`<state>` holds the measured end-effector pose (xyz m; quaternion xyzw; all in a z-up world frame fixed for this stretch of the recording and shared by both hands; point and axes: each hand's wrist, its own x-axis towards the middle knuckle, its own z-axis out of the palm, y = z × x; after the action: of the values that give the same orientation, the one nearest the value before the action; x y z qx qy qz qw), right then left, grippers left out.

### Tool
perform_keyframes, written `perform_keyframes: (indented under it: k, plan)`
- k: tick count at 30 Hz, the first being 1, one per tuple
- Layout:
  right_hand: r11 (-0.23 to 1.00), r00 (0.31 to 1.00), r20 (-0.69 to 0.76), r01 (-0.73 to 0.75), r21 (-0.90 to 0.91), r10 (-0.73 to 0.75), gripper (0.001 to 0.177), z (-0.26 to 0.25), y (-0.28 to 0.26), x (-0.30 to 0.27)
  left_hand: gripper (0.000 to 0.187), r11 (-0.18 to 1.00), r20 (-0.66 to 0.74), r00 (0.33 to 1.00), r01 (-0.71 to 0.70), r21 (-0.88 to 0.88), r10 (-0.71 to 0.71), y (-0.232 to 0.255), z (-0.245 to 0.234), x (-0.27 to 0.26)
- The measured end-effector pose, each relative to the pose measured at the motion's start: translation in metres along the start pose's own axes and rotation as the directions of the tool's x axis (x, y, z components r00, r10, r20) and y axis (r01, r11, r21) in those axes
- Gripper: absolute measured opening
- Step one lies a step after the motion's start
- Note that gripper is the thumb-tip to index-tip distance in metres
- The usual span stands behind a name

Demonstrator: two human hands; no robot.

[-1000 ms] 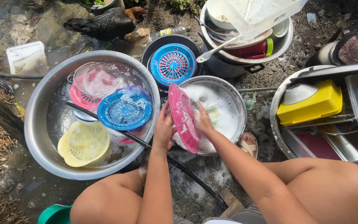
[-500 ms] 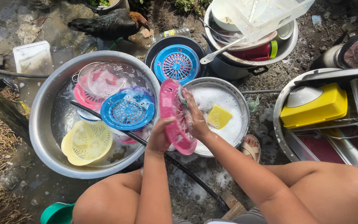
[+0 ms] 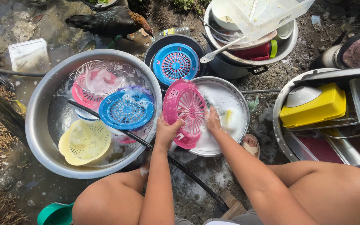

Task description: The person washes several plastic basket covers and grids by hand in a basin of soapy water using a sponge.

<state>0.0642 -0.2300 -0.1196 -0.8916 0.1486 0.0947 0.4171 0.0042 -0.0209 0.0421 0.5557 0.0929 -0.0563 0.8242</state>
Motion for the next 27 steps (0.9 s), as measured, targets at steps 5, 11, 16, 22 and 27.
perform_keyframes:
  k: [5,11,16,22,27]
  plan:
    - [0.653,0.691,-0.150,0.720,0.234,-0.708,0.052,-0.010,-0.084,-0.075,0.057,0.993,0.121,0.992,0.031,-0.112,-0.017,-0.011,0.001,0.002]
    - [0.464,0.527,-0.198,0.836,0.292,-0.826,0.042,-0.052,-0.146,-0.061,0.064,0.995,0.260,0.962,-0.097,0.031,0.086,-0.019,0.000,-0.006]
    - [0.598,0.624,-0.182,0.781,0.180,-0.760,0.046,-0.054,-0.132,-0.072,0.074,0.991,0.251,0.967,-0.073,0.110,0.044,-0.002,0.015,-0.009]
    - [0.653,0.726,-0.182,0.679,0.336,-0.663,0.049,-0.069,-0.119,-0.032,0.078,0.974,0.321,0.946,-0.105,0.198,0.037,-0.007,0.016,-0.006]
    - [0.531,0.599,-0.175,0.786,0.318,-0.782,0.045,-0.081,-0.148,-0.048,0.078,0.968,0.362,0.928,-0.166,0.186,0.089,-0.018,0.014,-0.003]
